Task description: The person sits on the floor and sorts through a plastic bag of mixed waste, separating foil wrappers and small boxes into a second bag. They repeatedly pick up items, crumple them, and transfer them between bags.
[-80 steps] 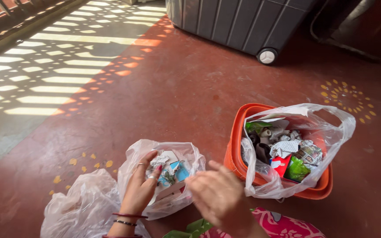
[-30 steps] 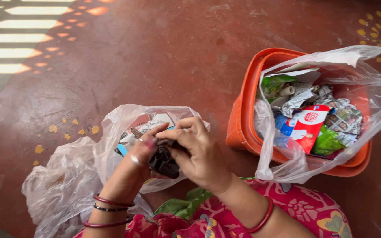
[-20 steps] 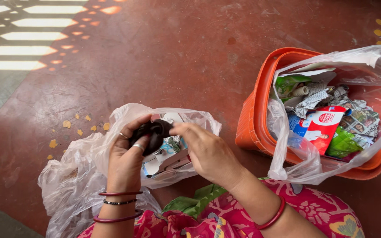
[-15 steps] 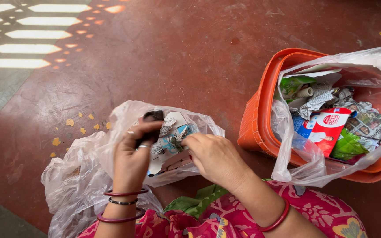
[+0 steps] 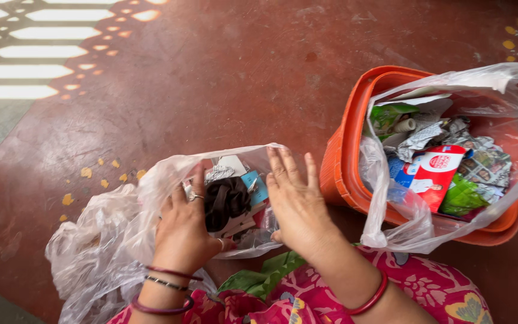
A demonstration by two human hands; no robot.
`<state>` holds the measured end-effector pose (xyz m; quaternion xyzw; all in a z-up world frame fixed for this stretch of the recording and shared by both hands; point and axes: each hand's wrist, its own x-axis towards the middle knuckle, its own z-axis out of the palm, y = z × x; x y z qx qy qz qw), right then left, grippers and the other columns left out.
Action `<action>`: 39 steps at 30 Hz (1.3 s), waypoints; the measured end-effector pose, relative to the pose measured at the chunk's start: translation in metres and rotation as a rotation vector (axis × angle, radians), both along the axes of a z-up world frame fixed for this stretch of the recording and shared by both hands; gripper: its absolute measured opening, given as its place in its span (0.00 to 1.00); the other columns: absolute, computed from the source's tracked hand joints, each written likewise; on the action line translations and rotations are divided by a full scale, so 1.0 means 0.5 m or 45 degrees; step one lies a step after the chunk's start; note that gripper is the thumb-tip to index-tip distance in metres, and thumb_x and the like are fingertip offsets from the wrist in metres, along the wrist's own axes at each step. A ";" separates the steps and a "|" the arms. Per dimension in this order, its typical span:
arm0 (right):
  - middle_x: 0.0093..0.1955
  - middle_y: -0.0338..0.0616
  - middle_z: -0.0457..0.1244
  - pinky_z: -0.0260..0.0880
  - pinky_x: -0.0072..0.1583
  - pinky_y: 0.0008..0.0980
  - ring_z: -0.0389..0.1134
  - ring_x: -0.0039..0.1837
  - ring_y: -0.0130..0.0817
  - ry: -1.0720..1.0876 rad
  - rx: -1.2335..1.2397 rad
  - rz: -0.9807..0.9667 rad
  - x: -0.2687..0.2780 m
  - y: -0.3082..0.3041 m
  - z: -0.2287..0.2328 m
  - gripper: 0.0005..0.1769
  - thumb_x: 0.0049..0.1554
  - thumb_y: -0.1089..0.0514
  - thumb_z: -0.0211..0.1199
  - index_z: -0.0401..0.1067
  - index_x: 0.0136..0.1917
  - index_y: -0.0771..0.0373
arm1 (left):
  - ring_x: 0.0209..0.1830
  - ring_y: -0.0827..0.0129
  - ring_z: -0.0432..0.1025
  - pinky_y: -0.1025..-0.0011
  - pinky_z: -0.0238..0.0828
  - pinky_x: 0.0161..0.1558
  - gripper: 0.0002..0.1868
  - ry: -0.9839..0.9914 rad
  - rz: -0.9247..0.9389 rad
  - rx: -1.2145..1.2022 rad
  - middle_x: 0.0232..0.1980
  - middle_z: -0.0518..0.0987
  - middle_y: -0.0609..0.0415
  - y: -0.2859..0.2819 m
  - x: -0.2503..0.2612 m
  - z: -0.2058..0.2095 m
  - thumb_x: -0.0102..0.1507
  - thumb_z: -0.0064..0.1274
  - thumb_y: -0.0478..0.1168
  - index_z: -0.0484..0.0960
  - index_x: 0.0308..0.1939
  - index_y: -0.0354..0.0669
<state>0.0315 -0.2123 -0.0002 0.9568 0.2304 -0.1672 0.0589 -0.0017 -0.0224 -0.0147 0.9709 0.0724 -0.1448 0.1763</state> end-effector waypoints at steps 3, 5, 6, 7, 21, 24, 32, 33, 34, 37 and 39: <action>0.83 0.64 0.36 0.30 0.77 0.58 0.35 0.84 0.53 -0.346 -0.013 0.100 -0.011 0.001 0.011 0.49 0.41 0.56 0.73 0.60 0.73 0.70 | 0.68 0.39 0.62 0.55 0.61 0.67 0.87 -0.217 0.072 -0.372 0.69 0.63 0.31 0.012 0.004 -0.011 0.28 0.82 0.50 0.38 0.82 0.47; 0.81 0.64 0.42 0.35 0.77 0.56 0.42 0.82 0.55 -0.493 0.245 0.153 -0.028 -0.005 0.034 0.38 0.47 0.65 0.64 0.63 0.71 0.70 | 0.72 0.44 0.61 0.57 0.61 0.69 0.81 -0.309 0.133 -0.551 0.72 0.63 0.31 0.022 0.007 -0.026 0.33 0.81 0.52 0.40 0.78 0.37; 0.80 0.65 0.46 0.38 0.78 0.58 0.45 0.82 0.57 -0.494 0.527 0.172 -0.041 -0.011 0.052 0.33 0.50 0.68 0.60 0.64 0.70 0.70 | 0.75 0.47 0.61 0.57 0.61 0.69 0.79 -0.355 0.165 -0.641 0.73 0.63 0.31 0.026 0.009 -0.035 0.35 0.80 0.54 0.41 0.76 0.32; 0.78 0.63 0.50 0.44 0.76 0.56 0.49 0.80 0.57 -0.492 0.643 0.179 -0.052 -0.021 0.073 0.31 0.51 0.67 0.60 0.66 0.69 0.69 | 0.76 0.48 0.59 0.58 0.60 0.69 0.76 -0.401 0.180 -0.789 0.74 0.61 0.31 0.027 0.011 -0.045 0.39 0.78 0.52 0.41 0.77 0.29; 0.70 0.50 0.66 0.68 0.64 0.49 0.67 0.67 0.53 -0.911 0.473 -0.640 0.013 -0.335 0.150 0.24 0.55 0.51 0.71 0.75 0.63 0.59 | 0.72 0.64 0.67 0.65 0.57 0.70 0.34 -0.015 0.445 -1.704 0.73 0.74 0.47 0.027 0.008 -0.034 0.62 0.53 0.44 0.70 0.72 0.36; 0.70 0.56 0.61 0.65 0.60 0.52 0.65 0.63 0.59 -0.642 0.467 -0.834 0.063 -0.364 0.100 0.39 0.49 0.45 0.75 0.68 0.70 0.61 | 0.71 0.65 0.68 0.65 0.58 0.69 0.32 -0.004 0.458 -1.664 0.71 0.76 0.49 0.023 0.009 -0.028 0.62 0.53 0.43 0.72 0.71 0.39; 0.63 0.51 0.67 0.68 0.61 0.50 0.68 0.62 0.55 -0.464 0.464 -0.711 0.074 -0.364 0.079 0.35 0.47 0.48 0.73 0.70 0.67 0.54 | 0.71 0.60 0.69 0.63 0.62 0.68 0.33 0.063 0.352 -1.718 0.71 0.75 0.47 0.017 0.009 -0.039 0.61 0.56 0.40 0.70 0.71 0.40; 0.62 0.50 0.67 0.68 0.61 0.50 0.68 0.62 0.53 -0.430 0.474 -0.770 0.074 -0.363 0.081 0.32 0.48 0.49 0.72 0.71 0.66 0.52 | 0.71 0.60 0.69 0.62 0.62 0.68 0.34 0.079 0.347 -1.744 0.71 0.75 0.47 0.016 0.008 -0.039 0.60 0.56 0.40 0.70 0.71 0.40; 0.61 0.50 0.68 0.68 0.60 0.50 0.68 0.62 0.53 -0.433 0.479 -0.765 0.074 -0.361 0.083 0.30 0.48 0.50 0.72 0.71 0.64 0.52 | 0.72 0.60 0.69 0.63 0.63 0.68 0.34 0.072 0.343 -1.735 0.71 0.75 0.47 0.015 0.008 -0.039 0.61 0.56 0.40 0.70 0.71 0.40; 0.59 0.49 0.68 0.68 0.60 0.50 0.68 0.62 0.53 -0.454 0.477 -0.732 0.076 -0.358 0.085 0.23 0.48 0.52 0.71 0.72 0.57 0.55 | 0.72 0.60 0.69 0.63 0.63 0.68 0.34 0.057 0.338 -1.728 0.72 0.74 0.47 0.017 0.008 -0.036 0.61 0.56 0.40 0.70 0.71 0.39; 0.59 0.49 0.69 0.68 0.60 0.50 0.68 0.62 0.54 -0.484 0.456 -0.691 0.076 -0.358 0.083 0.21 0.48 0.53 0.72 0.72 0.54 0.57 | 0.72 0.60 0.69 0.63 0.63 0.67 0.33 0.060 0.336 -1.750 0.72 0.73 0.47 0.018 0.007 -0.036 0.61 0.56 0.40 0.70 0.71 0.39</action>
